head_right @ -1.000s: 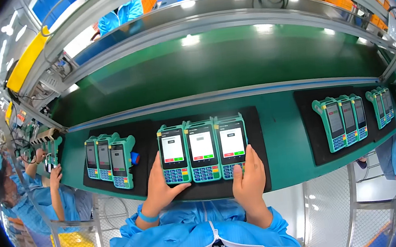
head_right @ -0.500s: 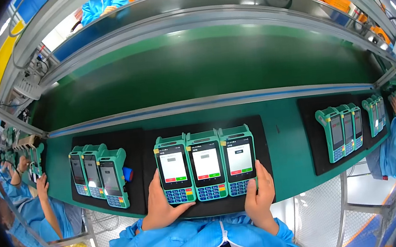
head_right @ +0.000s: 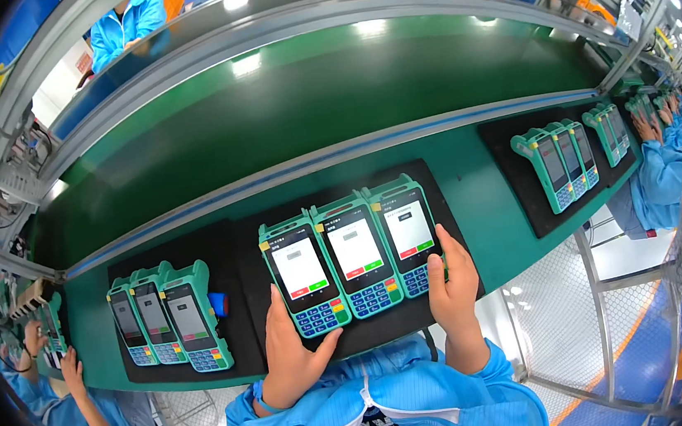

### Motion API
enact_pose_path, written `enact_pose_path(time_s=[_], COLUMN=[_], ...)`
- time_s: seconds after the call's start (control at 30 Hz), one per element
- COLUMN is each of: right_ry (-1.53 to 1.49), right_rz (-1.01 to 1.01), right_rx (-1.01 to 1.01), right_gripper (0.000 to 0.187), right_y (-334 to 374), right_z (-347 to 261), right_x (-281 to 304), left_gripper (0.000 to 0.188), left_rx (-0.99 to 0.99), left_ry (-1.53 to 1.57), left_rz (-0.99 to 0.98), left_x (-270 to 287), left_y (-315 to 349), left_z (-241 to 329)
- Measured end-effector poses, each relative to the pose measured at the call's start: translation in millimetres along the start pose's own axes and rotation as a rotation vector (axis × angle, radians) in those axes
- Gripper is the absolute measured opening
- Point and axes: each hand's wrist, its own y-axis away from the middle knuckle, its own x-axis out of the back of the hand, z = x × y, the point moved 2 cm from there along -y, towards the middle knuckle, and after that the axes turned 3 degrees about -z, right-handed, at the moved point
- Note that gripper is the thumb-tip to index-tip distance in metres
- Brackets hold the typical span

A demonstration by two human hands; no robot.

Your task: The person tests handheld terminal devices on an assembly line by placing them on a mat, tapping their touchscreens and buttons to run through display and functional test screens, and moving the tested units down the workstation.

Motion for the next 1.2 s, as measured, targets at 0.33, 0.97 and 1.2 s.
enact_pose_path(time_s=[0.33,0.97,1.2], right_ry=[-0.083,0.37,0.313], right_rz=[0.001,-0.329,-0.388], right_rx=[0.124,0.305,0.363], right_gripper=[0.037,0.047,0.049], right_y=[3.0,2.7,11.0], right_z=[-4.9,-46.2,-64.8], right_x=[-2.0,-5.7,-17.6], left_gripper=[0.104,0.104,0.103], left_rx=[-0.037,0.006,-0.034], left_ry=[-0.031,-0.012,-0.054], left_rz=[0.069,0.036,0.047], left_x=[2.7,1.2,0.6], left_y=[0.2,2.1,1.0], left_z=[-0.6,0.6,0.5])
